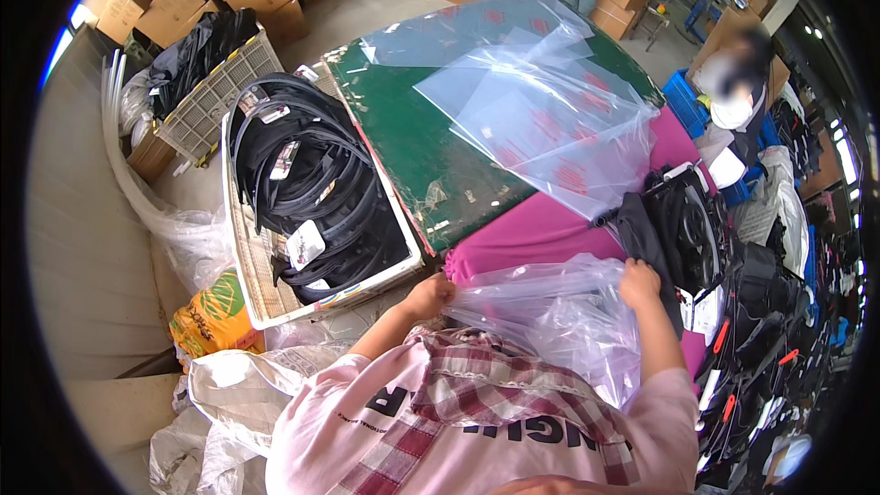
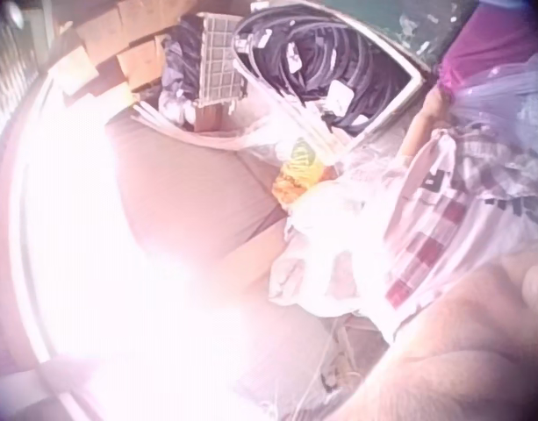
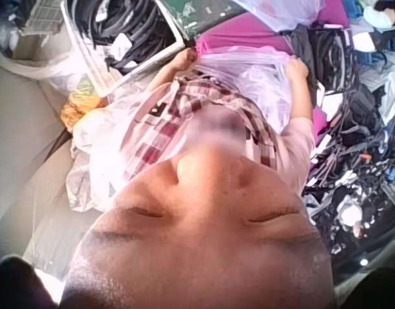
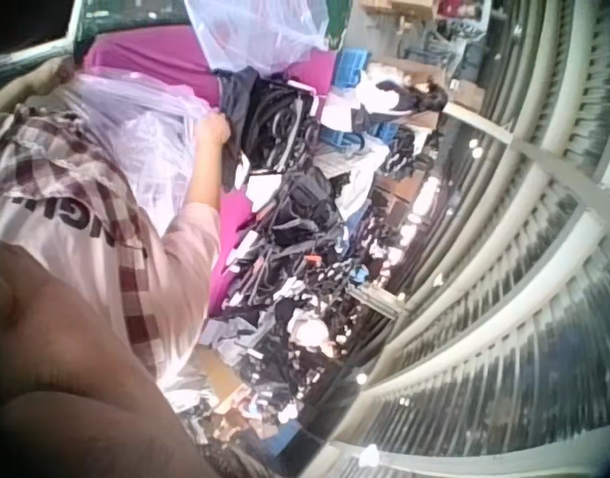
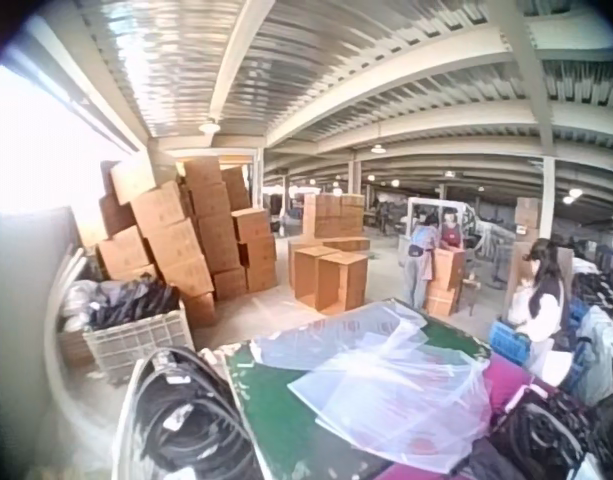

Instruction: The person assembles baby strollers by attaching wheels to the frame and placing each completed unit into a large plastic bag. The process is repeated for multiple strollers in a warehouse setting.

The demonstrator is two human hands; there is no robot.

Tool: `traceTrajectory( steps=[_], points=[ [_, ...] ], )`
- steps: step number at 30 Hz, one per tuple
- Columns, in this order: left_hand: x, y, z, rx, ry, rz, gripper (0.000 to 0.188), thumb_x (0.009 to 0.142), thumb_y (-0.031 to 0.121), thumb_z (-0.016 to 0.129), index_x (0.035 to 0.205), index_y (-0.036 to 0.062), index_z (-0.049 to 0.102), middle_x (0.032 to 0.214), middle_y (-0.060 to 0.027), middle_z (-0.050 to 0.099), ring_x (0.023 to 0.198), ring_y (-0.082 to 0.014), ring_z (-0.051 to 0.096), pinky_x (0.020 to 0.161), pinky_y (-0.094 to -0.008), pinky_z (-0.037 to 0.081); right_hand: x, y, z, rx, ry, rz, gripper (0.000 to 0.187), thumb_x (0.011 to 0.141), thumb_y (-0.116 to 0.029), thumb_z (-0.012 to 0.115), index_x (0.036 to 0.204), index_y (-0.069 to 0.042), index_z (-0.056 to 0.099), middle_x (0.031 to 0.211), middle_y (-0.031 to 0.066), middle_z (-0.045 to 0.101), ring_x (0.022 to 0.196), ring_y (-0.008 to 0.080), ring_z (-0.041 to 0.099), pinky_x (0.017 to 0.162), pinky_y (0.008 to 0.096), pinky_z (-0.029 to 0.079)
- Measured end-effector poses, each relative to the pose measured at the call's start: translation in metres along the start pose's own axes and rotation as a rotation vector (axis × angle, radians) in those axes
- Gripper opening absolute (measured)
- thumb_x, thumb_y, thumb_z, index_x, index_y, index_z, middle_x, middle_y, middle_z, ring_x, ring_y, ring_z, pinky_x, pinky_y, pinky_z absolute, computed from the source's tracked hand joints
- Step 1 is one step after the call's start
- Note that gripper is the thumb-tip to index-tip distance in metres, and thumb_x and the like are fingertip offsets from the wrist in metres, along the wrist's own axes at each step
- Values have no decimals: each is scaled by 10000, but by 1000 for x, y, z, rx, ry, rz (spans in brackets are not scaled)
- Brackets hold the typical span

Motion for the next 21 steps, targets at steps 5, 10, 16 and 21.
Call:
traceTrajectory(
  steps=[5, 10, 16, 21],
  points=[
    [-34, 35, -219, 339, 705, 187, 294, 678, -80, 485, 774, 78, 713, 818, -169, 670, 810, -342, 629, 741, -396, 509, 124, -101, -171, 573, -129, -56, 534, 1004, -399, 384, 815, 10, 670, 743, 152, 670, 618, 239, 643, 614, 397, 517],
    [-223, 267, -349, 1018, 2157, 656, 205, 818, 10, 658, 1022, -10, 651, 965, -118, 677, 809, -218, 646, 722, -291, 533, 26, -189, -401, 1117, 1567, -872, 317, 972, -305, 480, 1110, -54, 618, 1144, 107, 612, 919, 216, 608, 778, 386, 482],
    [-102, -3, -269, 579, 742, -51, 283, 804, 25, 514, 1055, 37, 644, 1016, -200, 658, 917, -385, 618, 802, -439, 500, 87, -266, -130, 389, 260, -706, 473, 938, -227, 497, 1372, -44, 454, 1501, 91, 307, 1264, 316, 456, 1026, 478, 363],
    [-34, 48, -220, 40, 547, -148, 265, 853, 46, 551, 1106, -9, 604, 994, -107, 658, 735, -170, 585, 669, -274, 440, 132, -118, -76, 768, 136, -279, 351, 968, -245, 478, 1230, -26, 563, 1226, 196, 597, 1155, 343, 555, 980, 430, 427]
  ],
)
Point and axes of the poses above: each hand's wrist, its own x-axis towards the middle knuckle, its own z-axis out of the palm, y = z × x, the point moved 7 cm from there along x, towards the middle knuckle
